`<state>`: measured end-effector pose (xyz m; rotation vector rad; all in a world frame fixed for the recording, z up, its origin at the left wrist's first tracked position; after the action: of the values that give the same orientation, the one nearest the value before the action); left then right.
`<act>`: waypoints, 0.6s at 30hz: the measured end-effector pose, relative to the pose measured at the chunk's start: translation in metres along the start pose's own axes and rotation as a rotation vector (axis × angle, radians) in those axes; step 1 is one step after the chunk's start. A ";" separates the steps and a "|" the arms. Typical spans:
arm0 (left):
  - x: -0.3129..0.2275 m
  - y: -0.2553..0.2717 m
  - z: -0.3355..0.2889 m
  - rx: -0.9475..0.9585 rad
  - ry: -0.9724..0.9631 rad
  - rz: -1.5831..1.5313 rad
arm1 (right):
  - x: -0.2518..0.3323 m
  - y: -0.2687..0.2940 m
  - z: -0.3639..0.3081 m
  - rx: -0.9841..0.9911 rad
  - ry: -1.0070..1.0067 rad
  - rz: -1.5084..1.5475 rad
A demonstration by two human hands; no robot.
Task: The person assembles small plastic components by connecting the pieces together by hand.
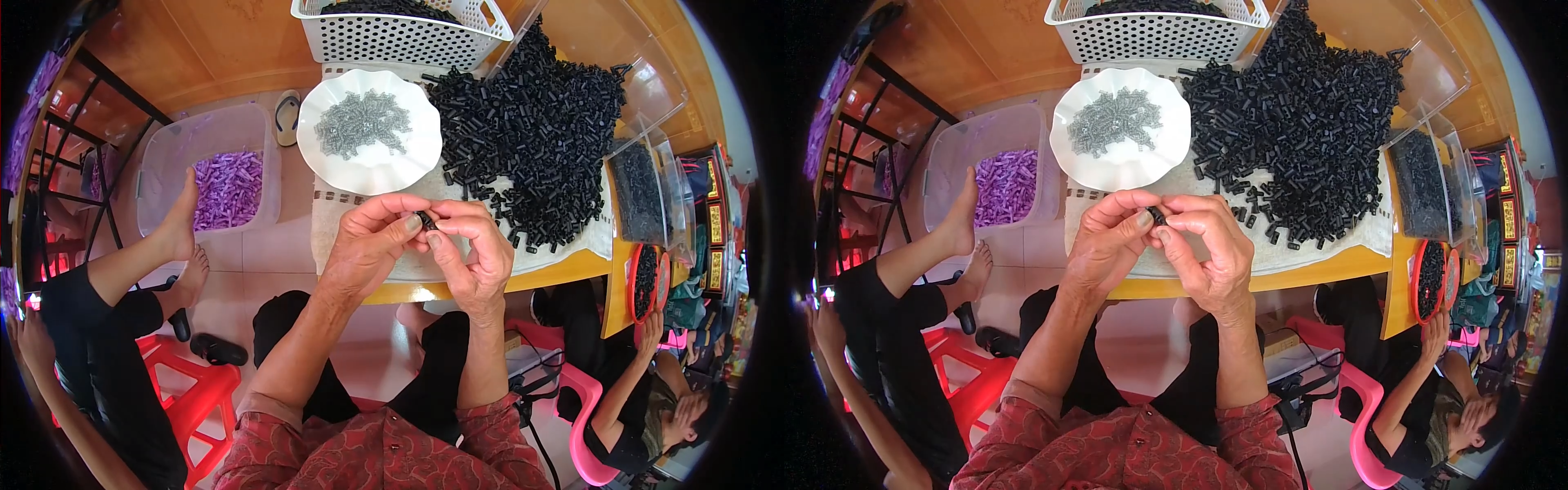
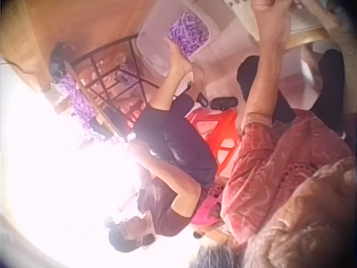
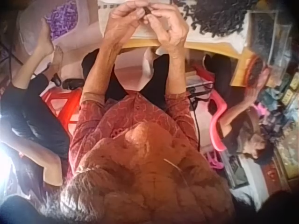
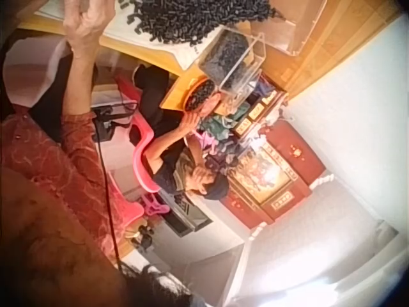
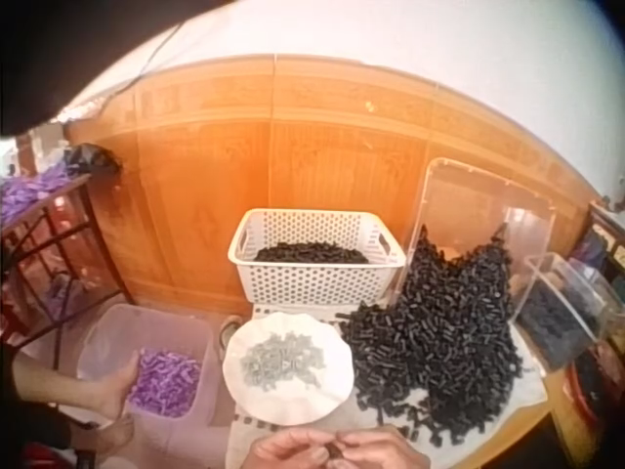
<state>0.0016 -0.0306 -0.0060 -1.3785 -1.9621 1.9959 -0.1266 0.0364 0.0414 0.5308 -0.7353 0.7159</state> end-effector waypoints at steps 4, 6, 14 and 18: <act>0.000 -0.003 0.000 -0.002 -0.002 0.012 | -0.002 0.002 -0.002 -0.010 -0.134 0.076; 0.000 -0.004 0.000 0.028 -0.015 0.027 | -0.003 0.005 -0.002 -0.010 -0.158 0.088; -0.003 -0.008 -0.003 0.010 0.002 0.089 | -0.001 0.006 -0.002 0.043 -0.354 0.286; -0.002 -0.012 -0.003 0.001 0.022 0.061 | -0.001 0.005 -0.003 0.108 -0.476 0.406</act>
<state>-0.0019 -0.0268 0.0050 -1.4713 -1.9327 1.9973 -0.1291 0.0413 0.0399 0.6692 -1.2763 1.0256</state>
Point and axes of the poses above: each hand's wrist, its own z-axis towards the middle knuckle, its own y-axis out of the back of the hand, x = y × z, the point moved 2 cm from there along z, towards the middle knuckle, and after that the axes turned 14 degrees about -x, right-handed, at the moved point
